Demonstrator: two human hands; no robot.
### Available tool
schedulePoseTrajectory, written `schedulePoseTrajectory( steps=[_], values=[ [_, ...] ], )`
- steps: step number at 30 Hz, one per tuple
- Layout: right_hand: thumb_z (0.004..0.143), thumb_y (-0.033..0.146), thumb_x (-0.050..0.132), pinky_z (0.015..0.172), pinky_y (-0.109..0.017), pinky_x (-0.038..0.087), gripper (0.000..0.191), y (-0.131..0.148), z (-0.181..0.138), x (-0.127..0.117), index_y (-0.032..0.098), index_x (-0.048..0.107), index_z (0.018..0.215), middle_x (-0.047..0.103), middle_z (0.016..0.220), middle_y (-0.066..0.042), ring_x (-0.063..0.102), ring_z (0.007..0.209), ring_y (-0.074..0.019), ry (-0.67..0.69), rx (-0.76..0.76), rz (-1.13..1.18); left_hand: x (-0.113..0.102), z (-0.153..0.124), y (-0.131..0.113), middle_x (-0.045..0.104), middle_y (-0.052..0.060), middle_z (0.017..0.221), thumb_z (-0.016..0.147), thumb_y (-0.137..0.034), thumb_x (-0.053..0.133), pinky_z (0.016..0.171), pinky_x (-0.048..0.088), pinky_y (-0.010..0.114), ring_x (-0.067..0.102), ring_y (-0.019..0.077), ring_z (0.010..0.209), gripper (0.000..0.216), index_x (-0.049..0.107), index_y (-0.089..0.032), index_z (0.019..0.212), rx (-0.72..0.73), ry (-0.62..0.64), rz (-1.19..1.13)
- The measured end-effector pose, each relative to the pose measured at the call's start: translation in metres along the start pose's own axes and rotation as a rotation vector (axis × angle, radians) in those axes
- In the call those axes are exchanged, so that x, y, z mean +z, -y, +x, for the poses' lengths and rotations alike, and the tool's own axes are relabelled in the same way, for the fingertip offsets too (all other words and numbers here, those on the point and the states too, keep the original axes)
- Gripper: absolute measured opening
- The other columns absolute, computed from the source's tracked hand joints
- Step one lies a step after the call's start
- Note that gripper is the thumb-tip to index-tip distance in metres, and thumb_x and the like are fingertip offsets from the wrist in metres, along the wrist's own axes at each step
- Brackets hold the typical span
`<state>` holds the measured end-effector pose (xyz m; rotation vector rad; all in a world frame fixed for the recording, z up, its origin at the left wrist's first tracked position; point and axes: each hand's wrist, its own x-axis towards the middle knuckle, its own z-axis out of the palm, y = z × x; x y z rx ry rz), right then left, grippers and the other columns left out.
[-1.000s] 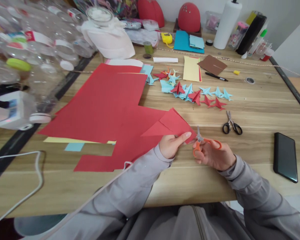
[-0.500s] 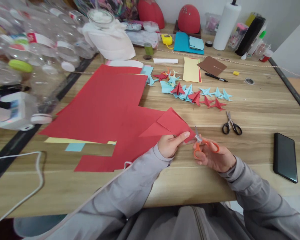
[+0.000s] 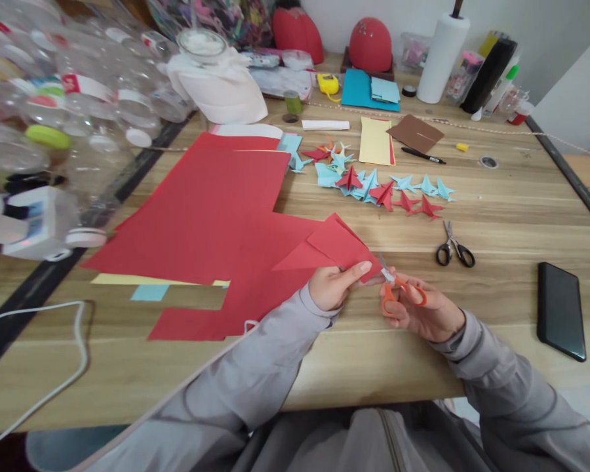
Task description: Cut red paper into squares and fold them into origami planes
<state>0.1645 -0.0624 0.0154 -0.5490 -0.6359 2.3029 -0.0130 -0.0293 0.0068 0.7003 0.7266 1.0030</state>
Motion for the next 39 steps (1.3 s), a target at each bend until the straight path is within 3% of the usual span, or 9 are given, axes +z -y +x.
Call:
schedulePoseTrajectory(
  steps=[6, 15, 39],
  values=[
    [0.076, 0.039, 0.077, 0.057, -0.020, 0.039, 0.031, 0.000, 0.000, 0.001, 0.015, 0.066, 0.094, 0.045, 0.068, 0.004, 0.034, 0.058, -0.0062, 0.015, 0.009, -0.012, 0.000, -0.001, -0.003, 0.074, 0.009, 0.077, 0.060, -0.048, 0.082, 0.098, 0.049, 0.056, 0.066, 0.0356, 0.105, 0.039, 0.070, -0.013, 0.070, -0.032, 0.044, 0.042],
    [0.076, 0.039, 0.077, 0.056, -0.020, 0.038, 0.032, 0.001, 0.001, 0.004, 0.016, 0.061, 0.093, 0.042, 0.065, 0.006, 0.032, 0.055, -0.0056, 0.023, 0.012, -0.051, -0.010, 0.001, 0.001, 0.075, 0.010, 0.085, 0.069, -0.046, 0.077, 0.099, 0.049, 0.054, 0.065, 0.0340, 0.108, 0.036, 0.073, -0.013, 0.082, -0.016, 0.104, 0.061],
    [0.074, 0.040, 0.078, 0.053, -0.019, 0.037, 0.032, 0.002, 0.001, 0.003, 0.016, 0.061, 0.086, 0.041, 0.056, 0.008, 0.030, 0.049, -0.0047, -0.033, 0.054, -0.098, -0.011, 0.001, 0.000, 0.075, 0.012, 0.091, 0.069, -0.044, 0.078, 0.099, 0.049, 0.056, 0.065, 0.0354, 0.108, 0.035, 0.073, -0.012, 0.080, -0.014, 0.083, 0.068]
  ],
)
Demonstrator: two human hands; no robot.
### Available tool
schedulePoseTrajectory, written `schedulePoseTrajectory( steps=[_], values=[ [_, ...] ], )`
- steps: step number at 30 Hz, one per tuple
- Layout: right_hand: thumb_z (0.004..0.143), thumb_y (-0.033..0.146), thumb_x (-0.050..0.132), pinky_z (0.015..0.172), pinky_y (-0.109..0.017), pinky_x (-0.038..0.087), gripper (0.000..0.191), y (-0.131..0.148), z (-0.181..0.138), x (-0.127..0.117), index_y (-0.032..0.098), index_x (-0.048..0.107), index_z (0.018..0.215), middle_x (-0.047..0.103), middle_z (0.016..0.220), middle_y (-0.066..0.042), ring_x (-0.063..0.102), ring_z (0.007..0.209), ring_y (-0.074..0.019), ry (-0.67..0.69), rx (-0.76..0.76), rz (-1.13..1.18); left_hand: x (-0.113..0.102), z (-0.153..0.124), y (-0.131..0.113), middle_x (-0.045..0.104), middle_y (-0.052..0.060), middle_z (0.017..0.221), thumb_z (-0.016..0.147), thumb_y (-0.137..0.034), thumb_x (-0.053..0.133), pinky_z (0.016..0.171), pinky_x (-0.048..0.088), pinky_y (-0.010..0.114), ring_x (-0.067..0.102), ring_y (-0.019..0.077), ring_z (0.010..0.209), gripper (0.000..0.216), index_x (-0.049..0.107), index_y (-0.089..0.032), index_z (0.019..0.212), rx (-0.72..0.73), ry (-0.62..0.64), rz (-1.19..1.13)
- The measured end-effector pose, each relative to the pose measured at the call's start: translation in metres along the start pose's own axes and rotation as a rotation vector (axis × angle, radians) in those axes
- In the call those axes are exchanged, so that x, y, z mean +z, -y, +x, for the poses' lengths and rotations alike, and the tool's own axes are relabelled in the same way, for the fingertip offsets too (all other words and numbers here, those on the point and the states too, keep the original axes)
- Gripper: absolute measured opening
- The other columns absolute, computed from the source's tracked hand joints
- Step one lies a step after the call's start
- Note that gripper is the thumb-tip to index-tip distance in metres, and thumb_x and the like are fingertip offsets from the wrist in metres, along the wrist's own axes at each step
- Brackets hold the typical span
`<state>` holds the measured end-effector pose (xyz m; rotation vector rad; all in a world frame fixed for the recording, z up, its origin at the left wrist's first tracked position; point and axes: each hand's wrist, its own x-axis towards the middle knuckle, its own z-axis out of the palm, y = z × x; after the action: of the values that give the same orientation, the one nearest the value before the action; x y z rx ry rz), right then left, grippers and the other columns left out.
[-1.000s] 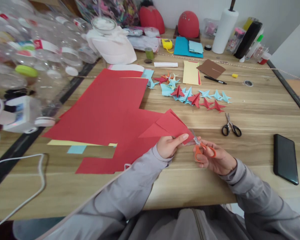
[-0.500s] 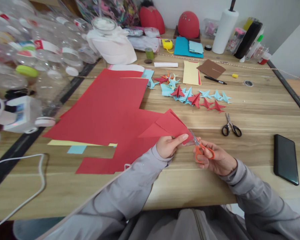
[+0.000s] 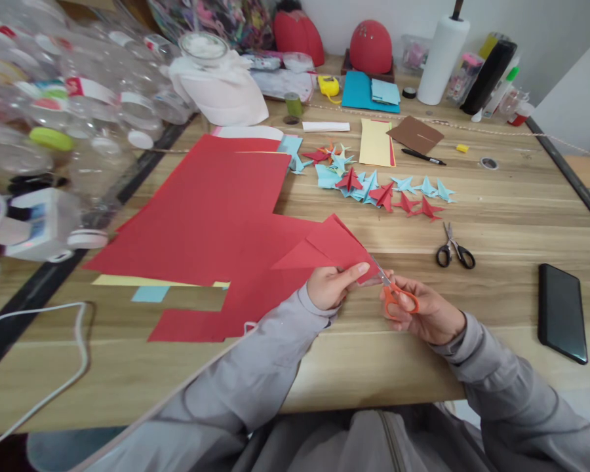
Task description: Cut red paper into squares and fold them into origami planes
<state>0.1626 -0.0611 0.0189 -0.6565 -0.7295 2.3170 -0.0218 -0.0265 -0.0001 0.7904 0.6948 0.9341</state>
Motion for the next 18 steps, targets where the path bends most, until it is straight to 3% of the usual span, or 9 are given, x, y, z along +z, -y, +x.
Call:
schedulePoseTrajectory(
  steps=[8, 13, 18],
  values=[
    [0.074, 0.039, 0.079, 0.051, -0.019, 0.037, 0.032, -0.001, 0.000, -0.001, 0.015, 0.062, 0.086, 0.043, 0.054, 0.009, 0.030, 0.047, -0.0041, -0.014, -0.018, -0.033, 0.002, 0.001, -0.003, 0.076, 0.013, 0.087, 0.064, -0.044, 0.081, 0.100, 0.048, 0.054, 0.066, 0.0355, 0.105, 0.035, 0.074, -0.012, 0.074, 0.045, -0.059, 0.056],
    [0.074, 0.036, 0.079, 0.052, -0.019, 0.039, 0.029, 0.000, 0.001, -0.003, 0.014, 0.063, 0.085, 0.046, 0.054, 0.008, 0.034, 0.048, -0.0042, -0.011, -0.030, -0.045, 0.004, 0.002, -0.011, 0.076, 0.012, 0.090, 0.068, -0.038, 0.079, 0.089, 0.055, 0.051, 0.071, 0.0326, 0.091, 0.031, 0.072, -0.013, 0.084, 0.097, -0.056, -0.041],
    [0.076, 0.037, 0.077, 0.054, -0.019, 0.042, 0.030, -0.001, -0.001, -0.006, 0.014, 0.063, 0.087, 0.049, 0.057, 0.006, 0.039, 0.050, -0.0048, 0.013, -0.029, -0.036, 0.005, 0.003, -0.010, 0.076, 0.011, 0.084, 0.069, -0.041, 0.078, 0.084, 0.058, 0.046, 0.072, 0.0303, 0.085, 0.030, 0.072, -0.013, 0.079, 0.107, -0.104, -0.003]
  ],
)
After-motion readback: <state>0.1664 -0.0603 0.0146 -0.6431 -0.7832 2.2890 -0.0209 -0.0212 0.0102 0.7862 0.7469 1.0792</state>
